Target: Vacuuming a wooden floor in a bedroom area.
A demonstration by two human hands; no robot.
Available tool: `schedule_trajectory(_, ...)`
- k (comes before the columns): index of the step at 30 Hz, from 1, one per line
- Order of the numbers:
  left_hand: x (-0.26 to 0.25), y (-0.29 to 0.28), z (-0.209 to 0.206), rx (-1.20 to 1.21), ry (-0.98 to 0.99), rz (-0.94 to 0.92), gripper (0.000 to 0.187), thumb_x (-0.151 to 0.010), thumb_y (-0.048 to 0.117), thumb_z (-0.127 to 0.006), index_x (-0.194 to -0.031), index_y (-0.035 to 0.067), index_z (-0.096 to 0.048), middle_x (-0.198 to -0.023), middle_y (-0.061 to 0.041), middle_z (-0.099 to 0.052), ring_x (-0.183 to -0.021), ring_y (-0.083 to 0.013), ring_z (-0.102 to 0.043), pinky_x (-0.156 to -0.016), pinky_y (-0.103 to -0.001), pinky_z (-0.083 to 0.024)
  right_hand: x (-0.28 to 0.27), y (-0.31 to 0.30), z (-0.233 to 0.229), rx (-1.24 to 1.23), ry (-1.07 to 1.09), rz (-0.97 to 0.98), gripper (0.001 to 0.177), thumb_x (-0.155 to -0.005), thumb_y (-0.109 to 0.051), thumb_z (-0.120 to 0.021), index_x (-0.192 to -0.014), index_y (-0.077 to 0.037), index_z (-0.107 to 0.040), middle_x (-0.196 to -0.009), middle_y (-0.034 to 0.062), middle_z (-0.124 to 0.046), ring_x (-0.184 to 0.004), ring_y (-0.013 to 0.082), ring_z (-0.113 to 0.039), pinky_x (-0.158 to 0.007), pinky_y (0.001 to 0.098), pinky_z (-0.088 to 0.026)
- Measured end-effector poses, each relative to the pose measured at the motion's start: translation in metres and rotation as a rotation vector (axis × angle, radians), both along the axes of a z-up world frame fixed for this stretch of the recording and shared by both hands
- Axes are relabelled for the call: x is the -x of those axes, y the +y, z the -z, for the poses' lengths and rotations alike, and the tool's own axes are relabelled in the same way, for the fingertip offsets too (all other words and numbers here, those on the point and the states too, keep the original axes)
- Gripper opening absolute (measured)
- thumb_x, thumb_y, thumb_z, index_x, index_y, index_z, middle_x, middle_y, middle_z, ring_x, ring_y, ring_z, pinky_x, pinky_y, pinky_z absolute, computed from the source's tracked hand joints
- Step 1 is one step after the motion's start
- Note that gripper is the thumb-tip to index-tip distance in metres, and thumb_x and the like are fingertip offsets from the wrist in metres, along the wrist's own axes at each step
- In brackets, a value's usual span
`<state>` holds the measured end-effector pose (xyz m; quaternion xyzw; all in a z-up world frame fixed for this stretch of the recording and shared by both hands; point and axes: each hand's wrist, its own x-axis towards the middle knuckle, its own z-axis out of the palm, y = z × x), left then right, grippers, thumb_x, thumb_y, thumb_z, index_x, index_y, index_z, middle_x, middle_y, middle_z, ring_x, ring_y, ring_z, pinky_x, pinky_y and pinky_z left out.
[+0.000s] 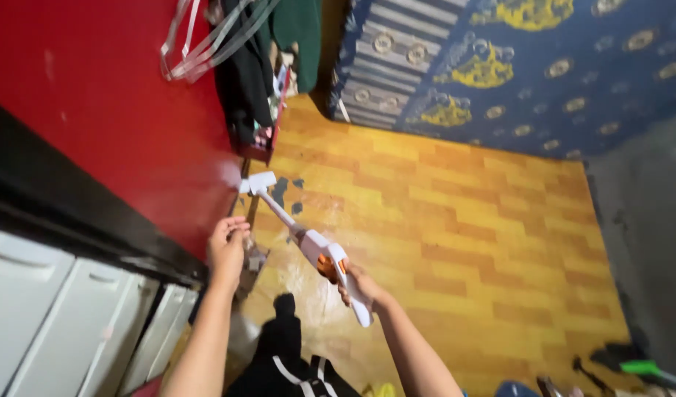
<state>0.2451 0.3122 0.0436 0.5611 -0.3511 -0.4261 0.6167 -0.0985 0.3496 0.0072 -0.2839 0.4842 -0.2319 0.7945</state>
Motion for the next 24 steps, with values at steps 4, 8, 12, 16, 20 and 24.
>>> schedule_trajectory(4, -0.002, 0.043, -0.012, -0.031, -0.02, 0.043, 0.021, -0.102, 0.005, -0.053, -0.119, -0.001, -0.064, -0.109, -0.011, -0.072, -0.097, -0.016, -0.069, -0.088, -0.027, -0.053, 0.014, 0.051, -0.012, 0.018, -0.02, 0.01, 0.057, -0.108, -0.061, -0.039, -0.1, -0.007, -0.056, -0.064, 0.0054, -0.053, -0.045, 0.0176, -0.05, -0.042, 0.033, -0.044)
schedule_trajectory(8, -0.008, 0.066, -0.025, -0.023, 0.006, 0.042, 0.021, -0.101, 0.006, -0.056, -0.119, -0.001, -0.064, -0.107, -0.01, -0.072, -0.097, -0.0149, -0.07, -0.087, -0.026, -0.053, 0.038, 0.098, -0.04, -0.038, 0.079, 0.019, 0.049, -0.105, -0.057, -0.039, -0.099, -0.011, -0.055, -0.063, 0.0066, -0.053, -0.045, 0.0189, -0.05, -0.042, 0.035, -0.044)
schedule_trajectory(12, -0.024, 0.065, -0.028, -0.009, 0.048, 0.039, 0.02, -0.101, 0.006, -0.057, -0.118, -0.001, -0.065, -0.107, -0.009, -0.073, -0.097, -0.0141, -0.069, -0.086, -0.024, -0.052, 0.067, 0.117, -0.064, -0.046, 0.149, -0.065, 0.06, -0.106, -0.058, -0.039, -0.107, -0.004, -0.065, -0.062, 0.0049, -0.051, -0.046, 0.0165, -0.051, -0.043, 0.0332, -0.046)
schedule_trajectory(16, -0.044, 0.045, -0.006, -0.025, 0.09, 0.024, 0.022, -0.102, 0.005, -0.056, -0.121, 0.0, -0.065, -0.108, -0.009, -0.071, -0.095, -0.0135, -0.066, -0.081, -0.024, -0.047, 0.062, 0.112, -0.074, -0.055, 0.129, 0.014, 0.049, -0.102, -0.055, -0.043, -0.105, -0.009, -0.059, -0.06, 0.0062, -0.052, -0.043, 0.017, -0.049, -0.039, 0.0324, -0.04)
schedule_trajectory(20, -0.051, 0.02, 0.008, -0.062, 0.106, 0.041, 0.02, -0.102, 0.006, -0.055, -0.119, 0.001, -0.064, -0.108, -0.008, -0.072, -0.097, -0.0134, -0.068, -0.084, -0.024, -0.051, 0.026, 0.088, -0.089, -0.06, 0.135, 0.037, 0.049, -0.101, -0.055, -0.044, -0.107, -0.008, -0.059, -0.059, 0.0067, -0.052, -0.042, 0.0185, -0.05, -0.04, 0.033, -0.043)
schedule_trajectory(24, -0.052, 0.002, 0.011, -0.043, 0.087, 0.063, 0.02, -0.102, 0.006, -0.054, -0.119, 0.0, -0.064, -0.108, -0.009, -0.071, -0.097, -0.015, -0.068, -0.087, -0.026, -0.052, -0.006, 0.057, -0.08, 0.045, 0.141, -0.061, 0.052, -0.105, -0.054, -0.043, -0.111, -0.006, -0.063, -0.06, 0.0043, -0.051, -0.044, 0.015, -0.051, -0.042, 0.0309, -0.045)
